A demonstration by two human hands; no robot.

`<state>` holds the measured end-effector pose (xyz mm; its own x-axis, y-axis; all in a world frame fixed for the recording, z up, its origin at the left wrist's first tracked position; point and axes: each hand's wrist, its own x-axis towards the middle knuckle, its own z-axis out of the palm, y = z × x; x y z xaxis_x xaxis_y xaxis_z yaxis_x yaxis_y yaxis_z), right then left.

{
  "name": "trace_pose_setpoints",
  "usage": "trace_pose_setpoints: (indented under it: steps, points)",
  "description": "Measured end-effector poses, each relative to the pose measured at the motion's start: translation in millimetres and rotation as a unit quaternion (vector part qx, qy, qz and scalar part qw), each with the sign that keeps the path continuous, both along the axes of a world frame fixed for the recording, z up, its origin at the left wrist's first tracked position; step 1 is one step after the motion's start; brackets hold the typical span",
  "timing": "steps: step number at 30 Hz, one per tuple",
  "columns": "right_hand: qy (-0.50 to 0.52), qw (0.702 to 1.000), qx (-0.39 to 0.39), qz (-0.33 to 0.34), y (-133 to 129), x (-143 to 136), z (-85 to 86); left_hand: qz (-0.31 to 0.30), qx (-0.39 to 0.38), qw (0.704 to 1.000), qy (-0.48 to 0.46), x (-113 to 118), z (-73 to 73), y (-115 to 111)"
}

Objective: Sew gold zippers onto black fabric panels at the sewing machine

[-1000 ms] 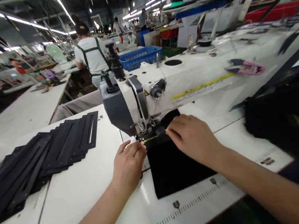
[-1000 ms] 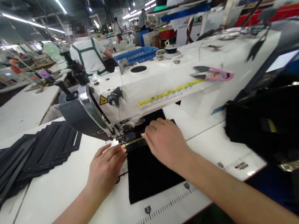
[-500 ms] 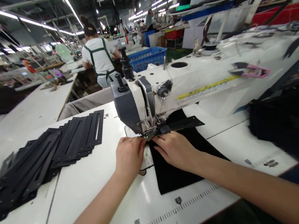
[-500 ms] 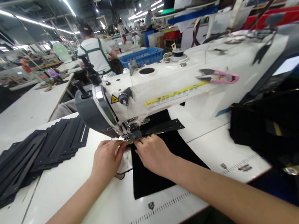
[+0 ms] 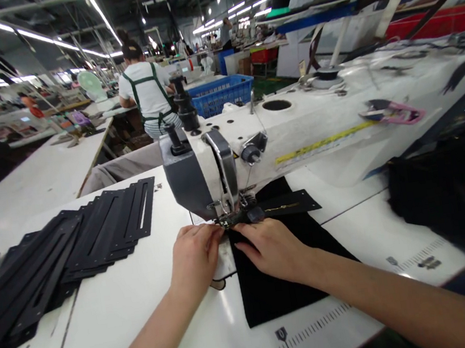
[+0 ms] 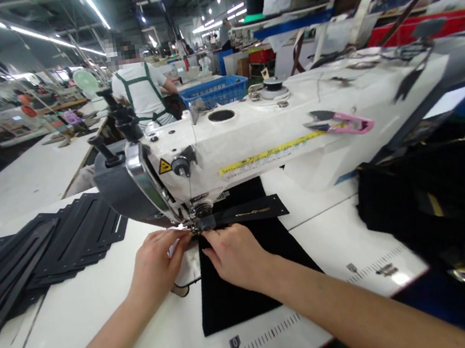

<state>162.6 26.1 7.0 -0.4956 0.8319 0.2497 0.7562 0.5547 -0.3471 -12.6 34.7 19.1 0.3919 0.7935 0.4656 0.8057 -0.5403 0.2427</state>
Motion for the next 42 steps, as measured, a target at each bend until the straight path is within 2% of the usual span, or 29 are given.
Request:
trace_pose_setpoints:
  steps: [5, 10, 15, 18, 21, 27, 36, 42]
  points:
    - [-0.009, 0.999, 0.011, 0.038, 1.7, 1.2, -0.3, -0.001, -0.002, 1.0, 0.007, 0.2, 0.3, 0.3]
    - [0.013, 0.998, 0.033, 0.056, 2.9, 4.0, -4.6, -0.027, 0.028, 0.999, 0.001, -1.9, -7.1, -1.3]
    - [-0.041, 0.996, 0.044, 0.063, -3.8, 3.9, 6.6, -0.053, 0.081, 0.994, 0.056, 1.1, -14.7, -5.1]
    - [-0.066, 0.993, 0.087, 0.052, -6.3, 3.9, 12.6, -0.049, 0.097, 0.989, 0.105, 4.4, -14.8, -7.5]
    - [-0.059, 0.987, 0.147, 0.01, -2.0, 3.4, 9.0, -0.041, 0.089, 0.986, 0.137, 6.1, -13.9, -10.6]
    - [-0.055, 0.992, 0.098, 0.055, 10.0, 6.5, -3.0, -0.02, 0.113, 0.98, 0.163, 7.0, -15.9, -15.3]
    - [-0.078, 0.988, 0.107, 0.075, 14.1, 11.6, -2.4, -0.032, 0.141, 0.975, 0.168, 11.3, -11.4, -9.9]
    - [-0.089, 0.989, 0.092, 0.074, 17.0, 10.9, -0.3, -0.032, 0.115, 0.979, 0.165, 11.9, -11.4, -7.5]
